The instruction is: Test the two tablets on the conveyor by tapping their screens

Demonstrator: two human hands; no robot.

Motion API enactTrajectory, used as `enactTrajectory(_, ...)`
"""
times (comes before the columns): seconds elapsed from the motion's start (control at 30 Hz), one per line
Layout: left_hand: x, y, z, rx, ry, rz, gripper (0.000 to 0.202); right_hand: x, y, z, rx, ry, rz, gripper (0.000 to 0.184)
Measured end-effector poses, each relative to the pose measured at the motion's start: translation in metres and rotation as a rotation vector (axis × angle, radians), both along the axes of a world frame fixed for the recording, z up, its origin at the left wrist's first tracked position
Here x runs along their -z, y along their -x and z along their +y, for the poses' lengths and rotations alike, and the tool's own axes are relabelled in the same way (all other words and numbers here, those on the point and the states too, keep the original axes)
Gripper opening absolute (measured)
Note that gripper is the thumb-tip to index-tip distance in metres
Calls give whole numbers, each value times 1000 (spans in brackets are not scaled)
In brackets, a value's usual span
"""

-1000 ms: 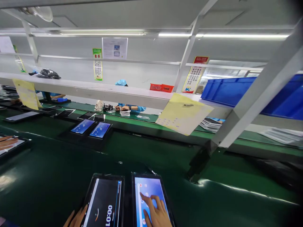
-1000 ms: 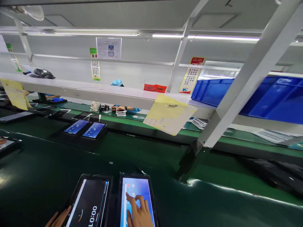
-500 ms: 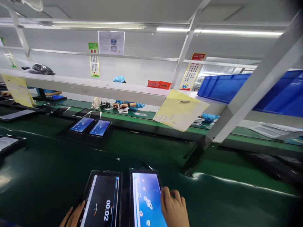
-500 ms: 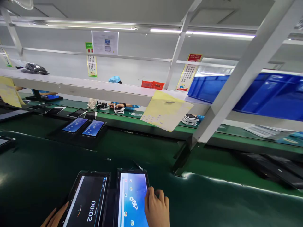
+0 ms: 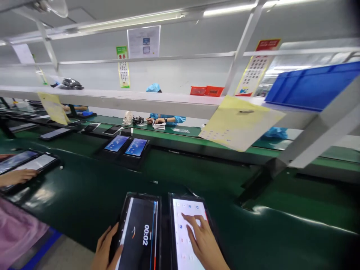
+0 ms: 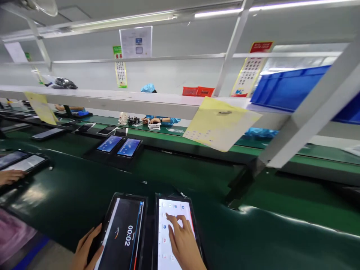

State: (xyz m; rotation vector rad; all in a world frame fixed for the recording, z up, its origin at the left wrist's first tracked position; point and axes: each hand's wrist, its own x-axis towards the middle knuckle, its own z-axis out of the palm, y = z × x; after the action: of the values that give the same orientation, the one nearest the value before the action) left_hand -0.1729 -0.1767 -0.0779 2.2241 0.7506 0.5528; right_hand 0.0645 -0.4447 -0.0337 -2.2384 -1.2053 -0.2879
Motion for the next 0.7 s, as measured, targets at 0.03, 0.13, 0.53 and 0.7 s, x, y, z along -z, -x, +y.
enactTrajectory(0.03,-1,0,4,8,34,19,51,2,-1,-1,-2,2,-6,33)
enactTrajectory(0.13,-1,-4,11,-35,64,24,56,4,-1,-4,-2,4,-40,33)
enactTrajectory(0.53,-20,-19,9,-202,174,105,81,-12,2,-8,33,-20,-121,33)
enactTrajectory(0.7,-23,-17,10,-194,282,158,85,-14,7,-3,-36,43,0,33)
